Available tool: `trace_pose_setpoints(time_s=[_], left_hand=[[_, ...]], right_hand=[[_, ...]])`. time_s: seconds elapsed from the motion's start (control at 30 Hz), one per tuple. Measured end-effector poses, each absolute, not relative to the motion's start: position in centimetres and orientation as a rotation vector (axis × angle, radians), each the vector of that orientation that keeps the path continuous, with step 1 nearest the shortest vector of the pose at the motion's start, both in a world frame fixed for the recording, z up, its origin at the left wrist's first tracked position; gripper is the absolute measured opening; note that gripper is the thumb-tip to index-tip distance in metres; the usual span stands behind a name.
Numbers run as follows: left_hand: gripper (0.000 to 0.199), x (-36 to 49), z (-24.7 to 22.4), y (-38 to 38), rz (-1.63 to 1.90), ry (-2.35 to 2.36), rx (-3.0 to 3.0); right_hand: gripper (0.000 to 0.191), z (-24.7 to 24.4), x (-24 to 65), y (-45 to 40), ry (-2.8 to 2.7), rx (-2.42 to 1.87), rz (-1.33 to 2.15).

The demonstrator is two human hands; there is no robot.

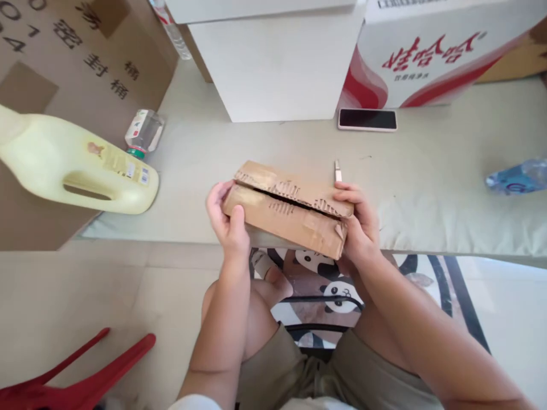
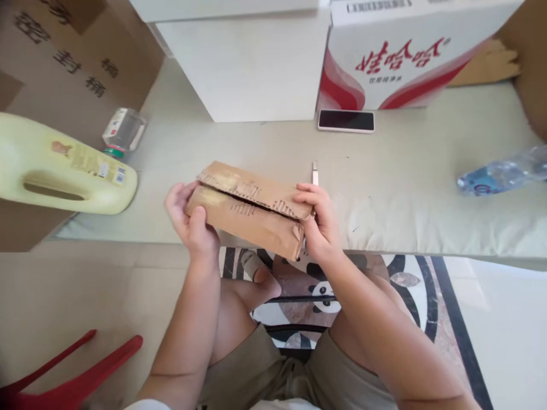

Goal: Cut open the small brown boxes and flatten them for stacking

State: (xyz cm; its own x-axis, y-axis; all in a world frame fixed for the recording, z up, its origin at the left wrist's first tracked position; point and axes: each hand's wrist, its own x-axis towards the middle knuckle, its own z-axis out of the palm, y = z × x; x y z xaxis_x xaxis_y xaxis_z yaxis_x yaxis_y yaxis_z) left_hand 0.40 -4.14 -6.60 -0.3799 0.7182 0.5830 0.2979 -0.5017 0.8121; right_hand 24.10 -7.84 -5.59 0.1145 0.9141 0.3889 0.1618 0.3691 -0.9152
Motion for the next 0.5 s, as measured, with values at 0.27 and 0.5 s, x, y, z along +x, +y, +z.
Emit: trace_pose_setpoints(time_s=[0.27, 0.5], left_hand=[[0.030, -1.1, -5.2, -3.5, 1.715, 1.440, 1.763], [0.034, -4.6, -5.9, -2.2, 1.882, 1.410, 1.240]], right_hand=[[0.034, -6.5, 25.6, -7.8, -1.474, -0.978, 0.824], [0.049, -6.6, 25.0, -7.9, -1.333, -1.071, 0.911]])
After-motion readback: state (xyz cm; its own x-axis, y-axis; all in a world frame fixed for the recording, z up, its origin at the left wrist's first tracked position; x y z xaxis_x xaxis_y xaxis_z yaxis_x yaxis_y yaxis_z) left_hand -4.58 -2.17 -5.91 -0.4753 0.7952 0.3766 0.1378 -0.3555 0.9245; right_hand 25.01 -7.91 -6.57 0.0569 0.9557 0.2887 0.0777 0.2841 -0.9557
